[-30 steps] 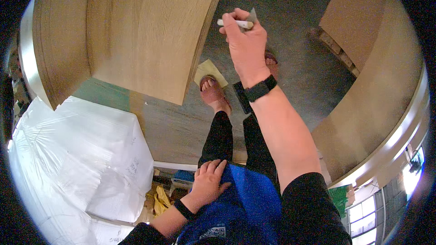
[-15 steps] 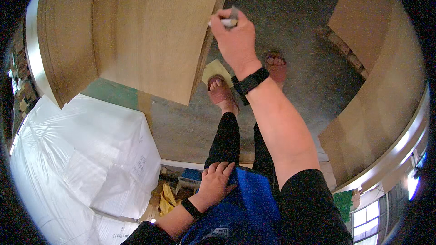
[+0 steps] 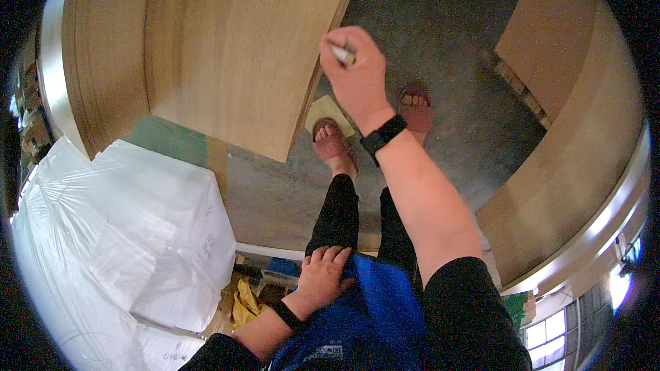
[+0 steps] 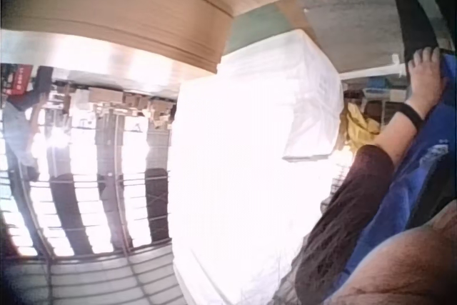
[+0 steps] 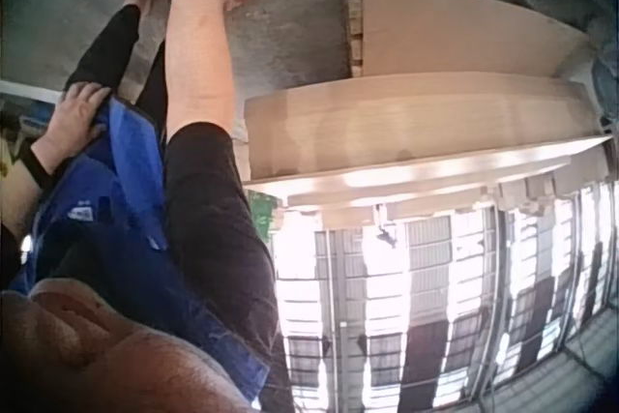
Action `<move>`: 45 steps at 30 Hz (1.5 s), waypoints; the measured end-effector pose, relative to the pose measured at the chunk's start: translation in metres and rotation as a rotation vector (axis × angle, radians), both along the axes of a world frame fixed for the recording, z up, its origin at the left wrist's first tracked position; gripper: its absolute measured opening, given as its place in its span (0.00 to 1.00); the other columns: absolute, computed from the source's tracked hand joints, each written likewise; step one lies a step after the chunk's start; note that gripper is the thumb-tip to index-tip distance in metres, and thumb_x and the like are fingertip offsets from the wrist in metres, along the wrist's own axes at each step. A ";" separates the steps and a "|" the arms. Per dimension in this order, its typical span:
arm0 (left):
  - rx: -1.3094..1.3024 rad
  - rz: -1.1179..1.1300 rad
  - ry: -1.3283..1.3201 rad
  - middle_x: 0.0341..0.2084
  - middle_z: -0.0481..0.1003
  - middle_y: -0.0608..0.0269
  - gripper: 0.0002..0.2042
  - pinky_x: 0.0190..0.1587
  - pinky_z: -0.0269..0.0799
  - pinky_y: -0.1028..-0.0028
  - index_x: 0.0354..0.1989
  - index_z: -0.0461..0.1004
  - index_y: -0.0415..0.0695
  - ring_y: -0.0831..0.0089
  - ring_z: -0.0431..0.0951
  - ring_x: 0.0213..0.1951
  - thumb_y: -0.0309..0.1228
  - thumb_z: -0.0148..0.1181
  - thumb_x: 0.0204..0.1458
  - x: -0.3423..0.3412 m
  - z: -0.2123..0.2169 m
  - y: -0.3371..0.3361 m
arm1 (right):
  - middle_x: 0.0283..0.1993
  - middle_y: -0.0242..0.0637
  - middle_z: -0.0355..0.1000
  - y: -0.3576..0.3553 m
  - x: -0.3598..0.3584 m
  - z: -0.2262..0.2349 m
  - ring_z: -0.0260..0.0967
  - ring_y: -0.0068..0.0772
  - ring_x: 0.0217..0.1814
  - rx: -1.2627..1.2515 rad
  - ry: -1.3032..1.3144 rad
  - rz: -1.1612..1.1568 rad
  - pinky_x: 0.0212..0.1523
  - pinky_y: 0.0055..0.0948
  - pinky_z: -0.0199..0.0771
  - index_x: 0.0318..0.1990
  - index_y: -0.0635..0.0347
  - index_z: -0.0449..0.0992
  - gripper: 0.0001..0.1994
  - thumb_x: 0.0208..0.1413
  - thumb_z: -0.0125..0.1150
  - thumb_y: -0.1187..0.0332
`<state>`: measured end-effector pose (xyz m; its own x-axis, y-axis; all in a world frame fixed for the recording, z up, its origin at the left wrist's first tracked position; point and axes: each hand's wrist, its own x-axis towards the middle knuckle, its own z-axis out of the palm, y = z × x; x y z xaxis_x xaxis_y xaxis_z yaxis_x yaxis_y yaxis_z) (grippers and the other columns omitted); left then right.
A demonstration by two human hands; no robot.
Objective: The recorder uses a white marker to mark large wooden boards and moves them within a warehouse setting.
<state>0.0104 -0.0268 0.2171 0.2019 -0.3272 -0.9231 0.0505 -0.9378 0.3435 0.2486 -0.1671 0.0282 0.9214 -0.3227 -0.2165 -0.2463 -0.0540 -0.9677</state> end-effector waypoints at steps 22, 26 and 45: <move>-0.101 1.031 -0.018 0.51 0.73 0.55 0.18 0.57 0.63 0.64 0.53 0.71 0.41 0.59 0.70 0.54 0.40 0.48 0.63 0.027 -0.017 0.013 | 0.39 0.42 0.69 0.022 -0.091 0.057 0.70 0.45 0.43 0.152 0.062 0.531 0.44 0.34 0.72 0.36 0.62 0.72 0.12 0.49 0.68 0.69; -0.267 1.860 0.502 0.58 0.67 0.61 0.24 0.59 0.62 0.63 0.61 0.62 0.47 0.64 0.68 0.58 0.49 0.34 0.66 0.069 -0.007 0.012 | 0.47 0.42 0.67 0.017 -0.108 0.109 0.67 0.47 0.47 0.155 0.002 0.778 0.45 0.38 0.71 0.36 0.60 0.72 0.13 0.48 0.68 0.63; -0.416 2.286 0.505 0.38 0.75 0.62 0.11 0.48 0.75 0.63 0.47 0.67 0.47 0.64 0.77 0.46 0.40 0.47 0.64 0.034 0.000 0.021 | 0.55 0.48 0.66 -0.050 -0.060 0.099 0.69 0.50 0.46 -0.318 -0.081 0.922 0.48 0.38 0.71 0.50 0.63 0.69 0.17 0.51 0.58 0.73</move>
